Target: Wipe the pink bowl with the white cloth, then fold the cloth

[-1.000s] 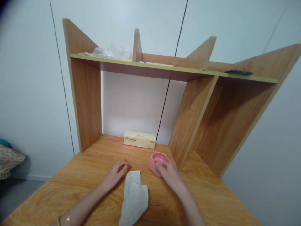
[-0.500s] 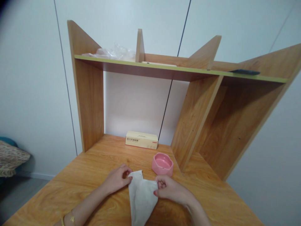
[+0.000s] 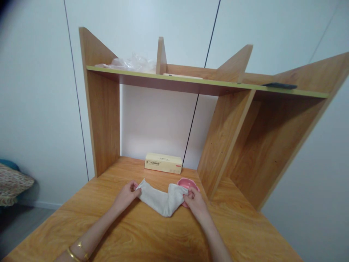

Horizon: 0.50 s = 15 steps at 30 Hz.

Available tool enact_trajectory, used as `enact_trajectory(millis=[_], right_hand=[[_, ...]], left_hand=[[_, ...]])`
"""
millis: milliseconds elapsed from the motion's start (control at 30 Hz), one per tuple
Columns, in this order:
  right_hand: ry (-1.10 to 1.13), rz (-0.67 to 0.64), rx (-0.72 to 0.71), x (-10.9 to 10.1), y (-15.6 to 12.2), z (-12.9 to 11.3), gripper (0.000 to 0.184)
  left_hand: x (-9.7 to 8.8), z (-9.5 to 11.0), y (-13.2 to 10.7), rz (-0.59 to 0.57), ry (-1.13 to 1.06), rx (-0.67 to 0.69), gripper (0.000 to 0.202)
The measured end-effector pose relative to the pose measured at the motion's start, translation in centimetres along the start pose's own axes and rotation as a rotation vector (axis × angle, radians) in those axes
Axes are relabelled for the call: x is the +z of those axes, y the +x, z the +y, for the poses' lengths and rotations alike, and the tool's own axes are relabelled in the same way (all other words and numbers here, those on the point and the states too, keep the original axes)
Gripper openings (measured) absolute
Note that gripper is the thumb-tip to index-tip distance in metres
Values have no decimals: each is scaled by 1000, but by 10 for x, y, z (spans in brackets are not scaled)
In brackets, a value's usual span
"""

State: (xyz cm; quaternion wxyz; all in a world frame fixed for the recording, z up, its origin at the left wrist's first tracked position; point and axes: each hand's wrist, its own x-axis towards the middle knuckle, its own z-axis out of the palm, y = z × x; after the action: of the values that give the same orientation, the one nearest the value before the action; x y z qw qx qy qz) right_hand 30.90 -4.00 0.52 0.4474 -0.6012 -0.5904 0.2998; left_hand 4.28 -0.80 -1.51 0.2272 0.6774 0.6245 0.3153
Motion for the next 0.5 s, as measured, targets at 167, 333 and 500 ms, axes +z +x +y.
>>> enact_trajectory(millis=[167,333,500], right_hand=[[-72,76,-19,6,-3,0,12],[-99,49,-28,15,-14,4,10],[-361,170,-129,16,-27,-2,29]], left_hand=[[-9,-7,5,60,73,-90,10],[-12,-9,4,67,129,-109,11],[-13,-7,2,88,160,-112,13]])
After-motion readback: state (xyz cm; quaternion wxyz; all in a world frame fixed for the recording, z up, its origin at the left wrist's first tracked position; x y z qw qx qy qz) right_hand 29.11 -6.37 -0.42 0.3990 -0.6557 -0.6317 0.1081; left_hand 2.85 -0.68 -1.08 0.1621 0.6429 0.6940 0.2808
